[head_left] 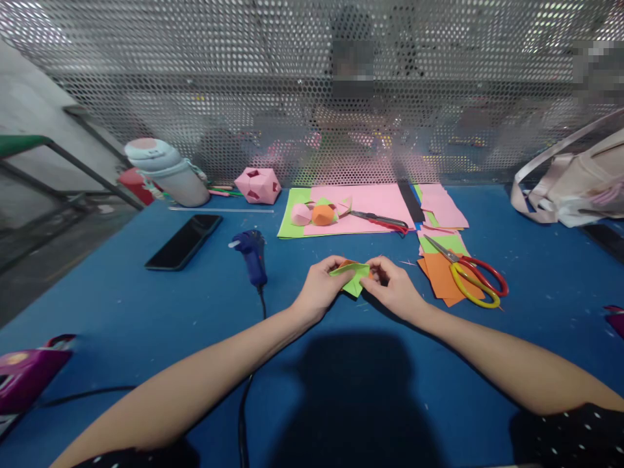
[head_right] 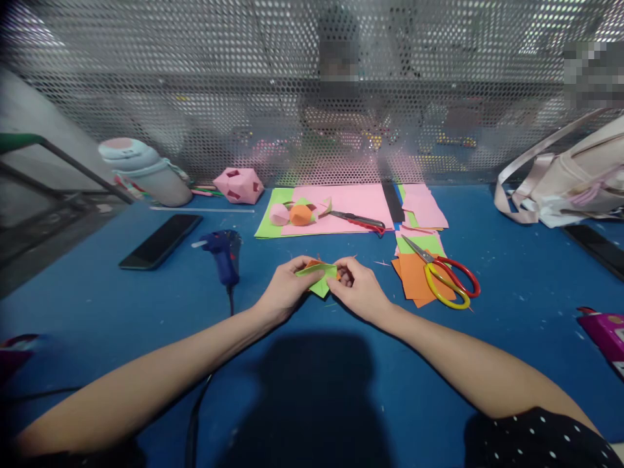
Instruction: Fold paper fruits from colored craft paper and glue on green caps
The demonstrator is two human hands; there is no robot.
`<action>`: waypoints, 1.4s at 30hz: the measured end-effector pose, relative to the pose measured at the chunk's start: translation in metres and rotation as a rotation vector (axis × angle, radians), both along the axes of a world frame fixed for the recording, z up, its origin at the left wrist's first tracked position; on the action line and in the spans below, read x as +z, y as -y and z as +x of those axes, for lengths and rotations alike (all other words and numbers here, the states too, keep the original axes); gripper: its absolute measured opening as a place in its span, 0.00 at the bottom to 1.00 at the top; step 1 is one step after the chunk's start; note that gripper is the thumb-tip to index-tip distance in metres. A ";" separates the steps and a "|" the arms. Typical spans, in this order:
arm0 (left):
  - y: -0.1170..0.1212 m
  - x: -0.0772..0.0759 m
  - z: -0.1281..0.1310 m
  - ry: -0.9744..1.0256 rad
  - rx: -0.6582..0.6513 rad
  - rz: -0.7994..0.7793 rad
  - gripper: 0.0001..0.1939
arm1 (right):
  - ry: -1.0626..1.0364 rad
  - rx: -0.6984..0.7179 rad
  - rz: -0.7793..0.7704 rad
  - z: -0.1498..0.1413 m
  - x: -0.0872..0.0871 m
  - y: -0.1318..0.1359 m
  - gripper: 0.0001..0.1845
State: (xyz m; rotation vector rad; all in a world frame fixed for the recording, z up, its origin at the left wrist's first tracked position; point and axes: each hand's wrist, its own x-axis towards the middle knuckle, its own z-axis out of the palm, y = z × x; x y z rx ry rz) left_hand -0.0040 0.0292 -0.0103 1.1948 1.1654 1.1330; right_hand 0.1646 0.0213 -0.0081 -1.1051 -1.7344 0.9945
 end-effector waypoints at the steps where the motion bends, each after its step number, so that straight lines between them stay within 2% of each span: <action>1: -0.001 -0.001 0.000 0.028 0.009 -0.009 0.09 | -0.006 0.006 -0.005 0.000 0.000 0.000 0.09; 6: -0.004 -0.002 -0.002 0.091 0.058 -0.038 0.13 | -0.081 0.019 -0.077 0.006 0.001 -0.003 0.12; 10: -0.004 0.000 -0.003 0.079 0.049 -0.037 0.12 | -0.110 0.020 -0.087 0.009 0.003 -0.004 0.15; 14: -0.001 0.004 0.000 -0.029 0.020 -0.006 0.10 | -0.025 0.038 -0.036 0.005 0.003 -0.003 0.11; 19: 0.005 0.007 0.005 -0.151 -0.025 0.066 0.10 | 0.107 -0.043 0.059 0.000 -0.001 -0.003 0.07; 23: 0.008 0.007 0.006 -0.220 -0.016 0.117 0.10 | 0.115 -0.106 0.074 -0.001 -0.003 -0.003 0.08; 27: 0.008 0.007 0.004 -0.283 -0.008 0.134 0.10 | 0.117 -0.106 0.073 -0.001 -0.003 -0.002 0.09; 30: 0.006 0.007 0.004 -0.245 -0.027 0.085 0.10 | 0.121 -0.101 0.075 -0.001 -0.002 -0.003 0.10; 36: 0.001 0.012 0.004 -0.128 -0.162 -0.023 0.06 | 0.139 -0.021 0.026 0.002 0.003 -0.009 0.12; 38: -0.001 0.011 0.003 -0.086 -0.129 -0.052 0.07 | 0.063 0.022 -0.035 0.004 0.006 -0.010 0.13; 42: -0.005 0.003 0.001 0.107 0.080 -0.058 0.11 | -0.031 0.038 -0.073 0.003 0.010 -0.007 0.13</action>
